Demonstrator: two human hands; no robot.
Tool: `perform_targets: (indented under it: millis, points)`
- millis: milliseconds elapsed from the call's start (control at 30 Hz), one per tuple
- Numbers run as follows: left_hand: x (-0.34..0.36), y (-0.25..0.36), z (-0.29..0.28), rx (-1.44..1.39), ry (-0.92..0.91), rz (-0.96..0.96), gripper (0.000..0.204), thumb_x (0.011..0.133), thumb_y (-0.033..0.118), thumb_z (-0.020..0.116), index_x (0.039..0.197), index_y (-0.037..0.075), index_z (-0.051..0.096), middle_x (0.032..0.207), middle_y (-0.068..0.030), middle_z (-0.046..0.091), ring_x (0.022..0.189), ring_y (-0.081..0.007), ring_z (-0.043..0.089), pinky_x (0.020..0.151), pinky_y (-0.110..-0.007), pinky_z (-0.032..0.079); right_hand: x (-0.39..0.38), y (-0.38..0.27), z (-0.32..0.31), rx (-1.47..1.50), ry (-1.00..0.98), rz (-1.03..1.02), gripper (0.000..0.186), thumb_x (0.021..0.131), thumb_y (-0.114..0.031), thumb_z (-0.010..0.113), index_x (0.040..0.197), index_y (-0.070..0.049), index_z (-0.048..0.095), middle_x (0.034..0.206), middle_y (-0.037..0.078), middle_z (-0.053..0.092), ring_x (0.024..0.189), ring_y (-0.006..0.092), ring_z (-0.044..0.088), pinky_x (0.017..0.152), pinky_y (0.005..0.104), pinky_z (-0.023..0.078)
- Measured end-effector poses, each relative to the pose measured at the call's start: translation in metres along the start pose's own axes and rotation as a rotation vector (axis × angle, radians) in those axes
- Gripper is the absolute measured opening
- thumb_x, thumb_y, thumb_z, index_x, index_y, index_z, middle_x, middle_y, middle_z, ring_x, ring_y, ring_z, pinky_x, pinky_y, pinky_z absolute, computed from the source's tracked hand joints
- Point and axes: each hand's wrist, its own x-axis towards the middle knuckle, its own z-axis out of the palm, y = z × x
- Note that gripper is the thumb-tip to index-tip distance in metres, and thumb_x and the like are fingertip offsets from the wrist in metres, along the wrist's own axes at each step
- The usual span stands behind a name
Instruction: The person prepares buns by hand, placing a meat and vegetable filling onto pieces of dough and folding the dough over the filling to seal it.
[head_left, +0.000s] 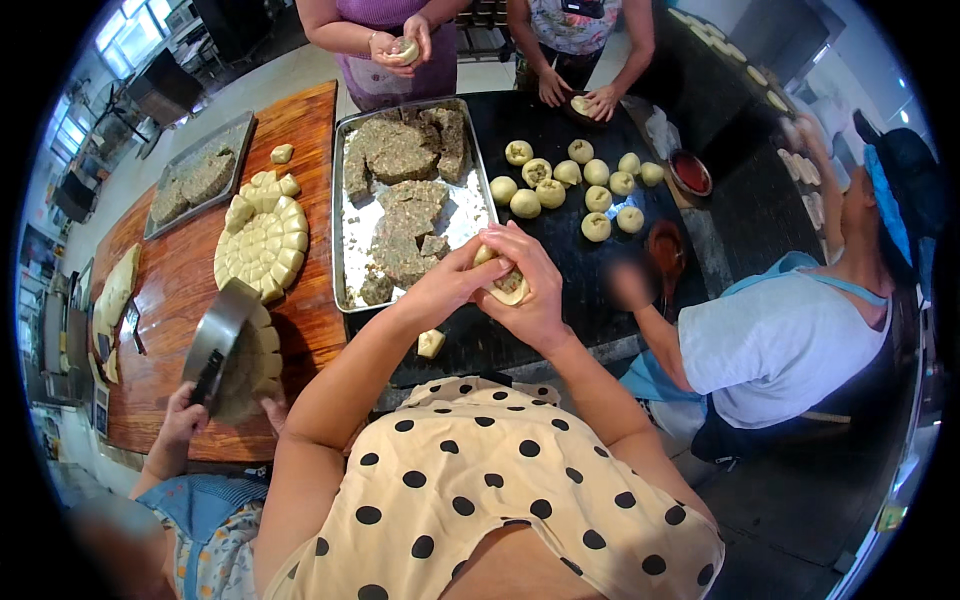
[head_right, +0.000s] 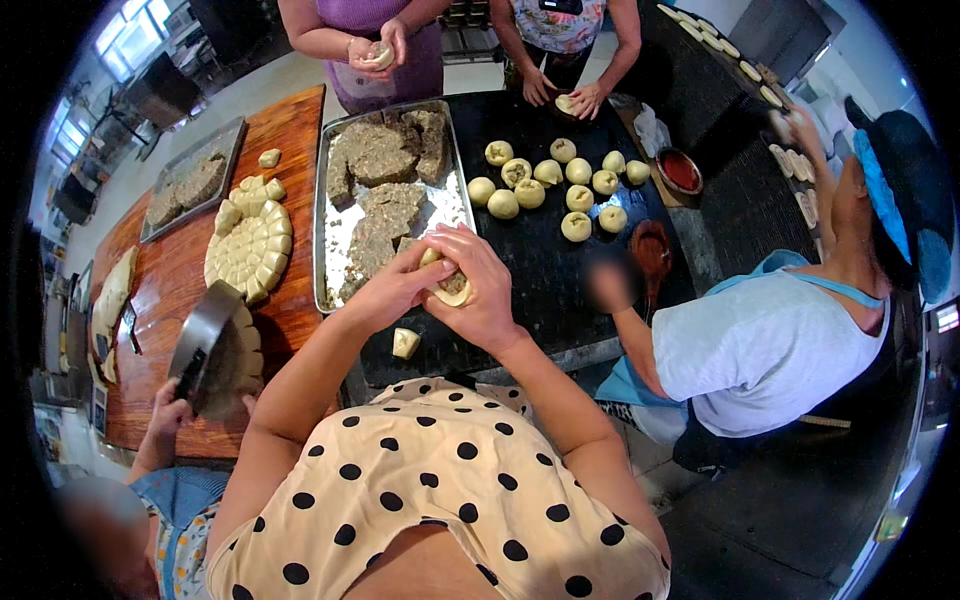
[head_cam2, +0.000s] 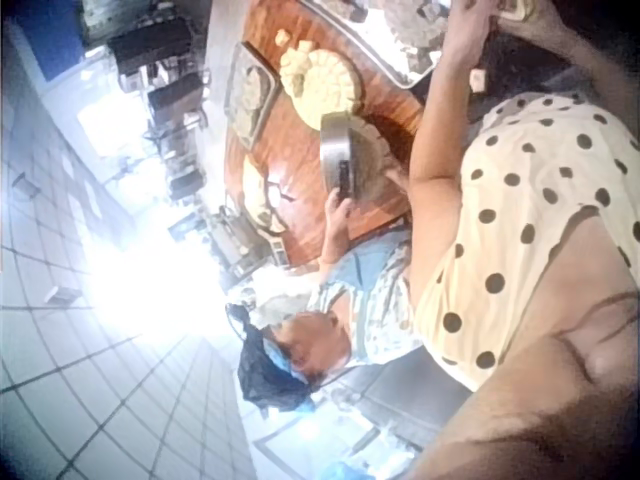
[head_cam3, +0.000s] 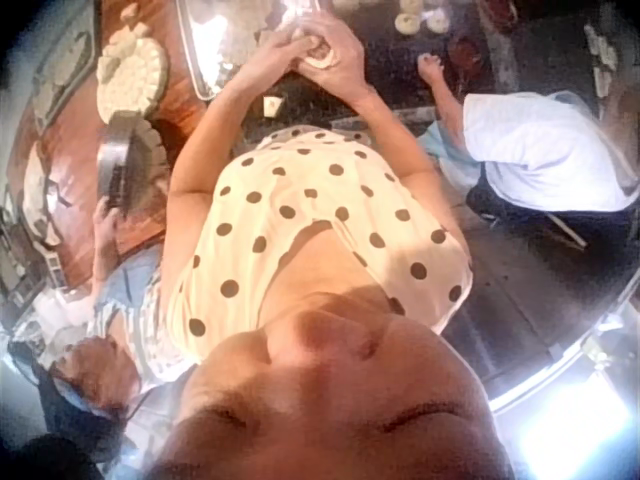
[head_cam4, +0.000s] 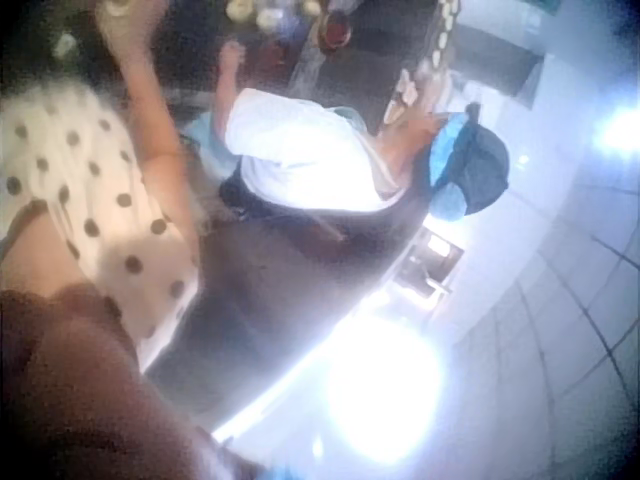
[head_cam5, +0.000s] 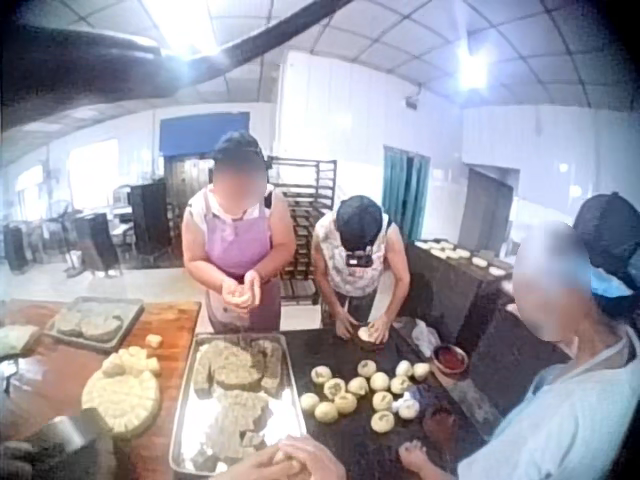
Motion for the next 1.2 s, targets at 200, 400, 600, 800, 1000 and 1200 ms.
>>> perform_targets:
  millis: [200,400,600,800,1000,1200]
  points:
    - [-0.006,0.003,-0.005,-0.144,-0.056,0.044,0.058,0.103,0.039,0.046,0.152,0.013,0.028,0.136,-0.0065,0.05,0.121,-0.0158,0.053,0.098,-0.034,0.046,0.011,-0.015,-0.002,0.036,-0.07,0.176,0.064,0.067,-0.008,0.081,0.127,-0.008,0.058,0.125,0.012,0.063,0.12,0.0327,0.057,0.111,0.0438,0.039]
    - [-0.004,0.005,0.0,-0.033,-0.009,-0.007,0.069,0.102,0.06,0.027,0.152,0.014,0.028,0.145,-0.0064,0.045,0.128,-0.0193,0.05,0.104,-0.037,0.043,0.003,0.002,-0.002,-0.029,-0.163,0.127,0.071,0.068,-0.012,0.082,0.134,-0.008,0.053,0.139,0.013,0.053,0.132,0.033,0.048,0.112,0.0435,0.037]
    - [-0.009,0.009,0.007,-0.333,-0.006,0.041,0.071,0.101,0.061,0.031,0.151,0.011,0.029,0.145,-0.0075,0.044,0.131,-0.0193,0.046,0.106,-0.036,0.04,-0.009,-0.004,0.001,-0.006,0.055,0.156,0.069,0.072,-0.009,0.079,0.134,-0.004,0.051,0.136,0.015,0.053,0.129,0.0366,0.048,0.11,0.0445,0.038]
    - [0.001,-0.013,0.006,-0.355,0.075,0.089,0.052,0.106,0.031,0.043,0.15,0.007,0.032,0.133,-0.006,0.052,0.119,-0.0152,0.053,0.1,-0.032,0.046,-0.001,0.0,0.011,-0.13,0.103,0.09,0.088,0.072,-0.013,0.081,0.146,-0.003,0.034,0.144,0.021,0.043,0.128,0.0411,0.046,0.106,0.0456,0.041]
    - [-0.002,0.004,0.008,0.013,0.0,-0.009,0.058,0.104,0.032,0.048,0.153,0.007,0.027,0.134,-0.0072,0.051,0.115,-0.0144,0.056,0.094,-0.03,0.049,0.003,0.003,-0.012,-0.157,-0.105,0.073,0.078,0.065,-0.018,0.085,0.134,-0.005,0.051,0.123,0.014,0.061,0.111,0.0325,0.06,0.092,0.039,0.05]
    - [-0.005,0.001,-0.009,0.14,-0.213,-0.021,0.07,0.103,0.058,0.024,0.151,0.007,0.022,0.138,-0.0135,0.046,0.12,-0.0222,0.055,0.102,-0.041,0.048,0.001,-0.003,-0.002,-0.016,0.068,0.066,0.043,0.079,-0.018,0.076,0.118,-0.004,0.065,0.11,0.013,0.069,0.099,0.0304,0.067,0.086,0.0368,0.053]
